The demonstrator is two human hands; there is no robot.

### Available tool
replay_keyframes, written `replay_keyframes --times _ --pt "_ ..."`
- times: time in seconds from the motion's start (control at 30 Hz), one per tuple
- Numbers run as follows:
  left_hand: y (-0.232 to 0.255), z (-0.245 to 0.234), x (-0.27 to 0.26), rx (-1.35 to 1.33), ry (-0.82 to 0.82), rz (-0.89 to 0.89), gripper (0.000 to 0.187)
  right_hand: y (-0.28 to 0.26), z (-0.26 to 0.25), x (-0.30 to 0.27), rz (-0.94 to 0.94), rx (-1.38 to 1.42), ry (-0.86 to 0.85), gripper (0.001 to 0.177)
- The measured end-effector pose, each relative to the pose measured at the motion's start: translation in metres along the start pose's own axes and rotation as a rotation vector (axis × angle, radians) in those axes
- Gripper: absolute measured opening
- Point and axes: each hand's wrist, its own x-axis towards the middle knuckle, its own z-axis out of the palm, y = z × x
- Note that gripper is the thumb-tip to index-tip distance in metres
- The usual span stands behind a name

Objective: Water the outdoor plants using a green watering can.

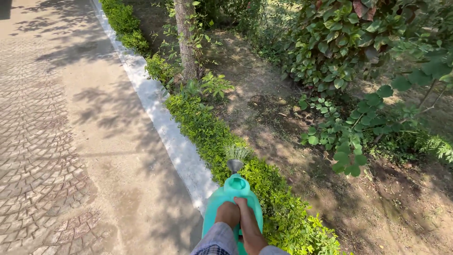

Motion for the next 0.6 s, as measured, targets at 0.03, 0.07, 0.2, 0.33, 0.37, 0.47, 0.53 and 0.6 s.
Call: replay_keyframes --times 0.03,0.07,0.2,0.33,0.37,0.47,0.53,0.6 --pt "0.007 -0.013 -0.002 -0.001 0.007 -0.003 0.048 -0.003 0.0 0.009 -0.003 -0.004 -0.005 0.091" --pt "0.016 -0.023 -0.005 -0.071 0.028 -0.053 0.056 -0.006 -0.003 0.017 -0.004 -0.026 0.0 0.092" --pt "0.04 -0.061 -0.002 -0.182 0.033 -0.087 0.071 -0.028 0.002 0.038 -0.003 -0.084 0.016 0.095" --pt "0.051 -0.085 0.015 -0.292 0.034 -0.194 0.062 -0.058 0.015 0.051 0.015 -0.112 0.024 0.095" --pt "0.061 -0.105 0.007 -0.329 0.013 -0.205 0.064 -0.064 0.017 0.058 0.017 -0.098 0.019 0.094" --pt "0.037 -0.092 0.052 -0.304 0.017 -0.164 0.06 -0.08 0.033 0.079 0.03 -0.081 0.036 0.092" --pt "0.017 -0.083 0.078 -0.242 0.033 -0.117 0.054 -0.069 0.035 0.118 0.05 -0.075 0.061 0.09" --pt "0.014 -0.105 0.085 -0.32 -0.001 -0.227 0.054 -0.046 0.029 0.183 -0.124 -0.066 -0.05 0.08"
